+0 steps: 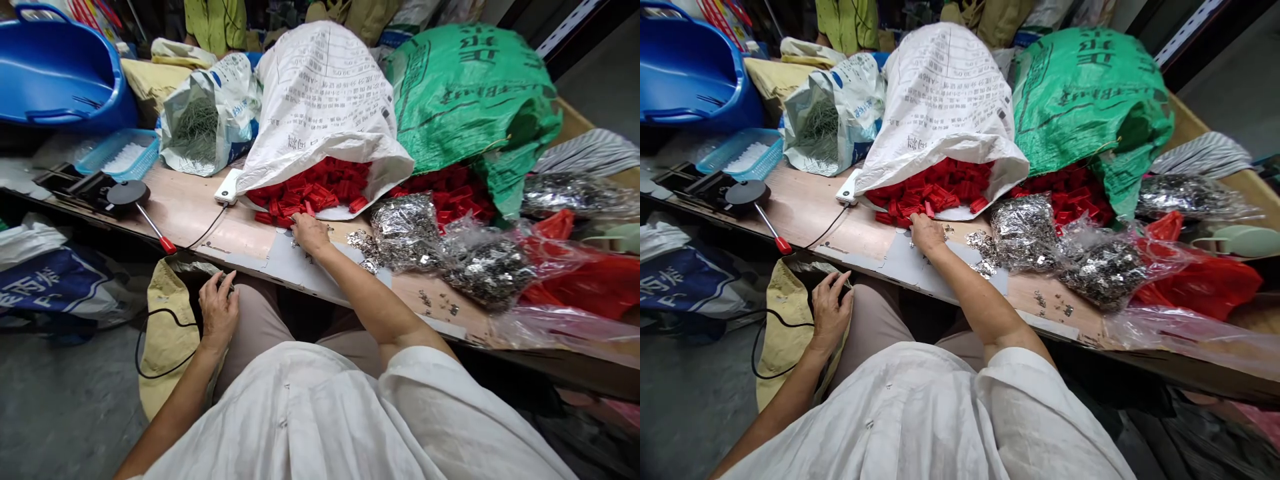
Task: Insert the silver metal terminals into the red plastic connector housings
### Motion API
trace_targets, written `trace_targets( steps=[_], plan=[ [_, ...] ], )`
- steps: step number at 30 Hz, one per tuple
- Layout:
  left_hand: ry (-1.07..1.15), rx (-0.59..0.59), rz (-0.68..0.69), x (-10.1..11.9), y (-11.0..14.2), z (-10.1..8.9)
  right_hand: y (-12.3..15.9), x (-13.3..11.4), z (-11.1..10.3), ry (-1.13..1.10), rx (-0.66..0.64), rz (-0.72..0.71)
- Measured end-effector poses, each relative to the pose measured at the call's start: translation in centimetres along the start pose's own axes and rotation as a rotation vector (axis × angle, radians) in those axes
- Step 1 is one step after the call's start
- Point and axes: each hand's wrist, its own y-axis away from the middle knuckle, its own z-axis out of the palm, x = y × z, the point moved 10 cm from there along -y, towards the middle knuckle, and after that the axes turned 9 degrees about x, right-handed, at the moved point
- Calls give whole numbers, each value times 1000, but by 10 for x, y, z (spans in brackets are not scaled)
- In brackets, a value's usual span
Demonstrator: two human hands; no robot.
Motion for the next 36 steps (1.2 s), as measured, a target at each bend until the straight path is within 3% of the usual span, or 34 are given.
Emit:
trace_targets(
  steps=[6, 9, 12, 16, 21, 24, 26, 28, 31, 36],
  plan=[
    [295, 20, -19, 37, -16, 1, 6, -4, -9, -116, -19, -15],
    [600, -67, -256, 34, -23, 23, 29, -14, -23, -267, 3, -81],
    [963, -209, -548, 38, -21, 57, 67, -35, -28, -511, -78, -229],
    [1180, -396, -675, 69, -12, 84, 114, -37, -30, -676, -121, -274],
    [1199, -480, -648, 94, 3, 90, 135, 8, -29, -770, -176, -116],
    [1232, -472, -710, 93, 8, 90, 129, 64, -44, -660, -62, 37],
    [1272, -478, -755, 92, 11, 90, 127, 104, -62, -484, 76, 108],
    [1304, -493, -781, 94, 12, 89, 128, 131, -70, -322, 116, 137],
    [1329, -510, -779, 98, 13, 89, 136, 148, -69, -189, 73, 130],
    [1331, -498, -675, 107, 11, 87, 147, 140, -58, -151, 19, 90]
  ],
)
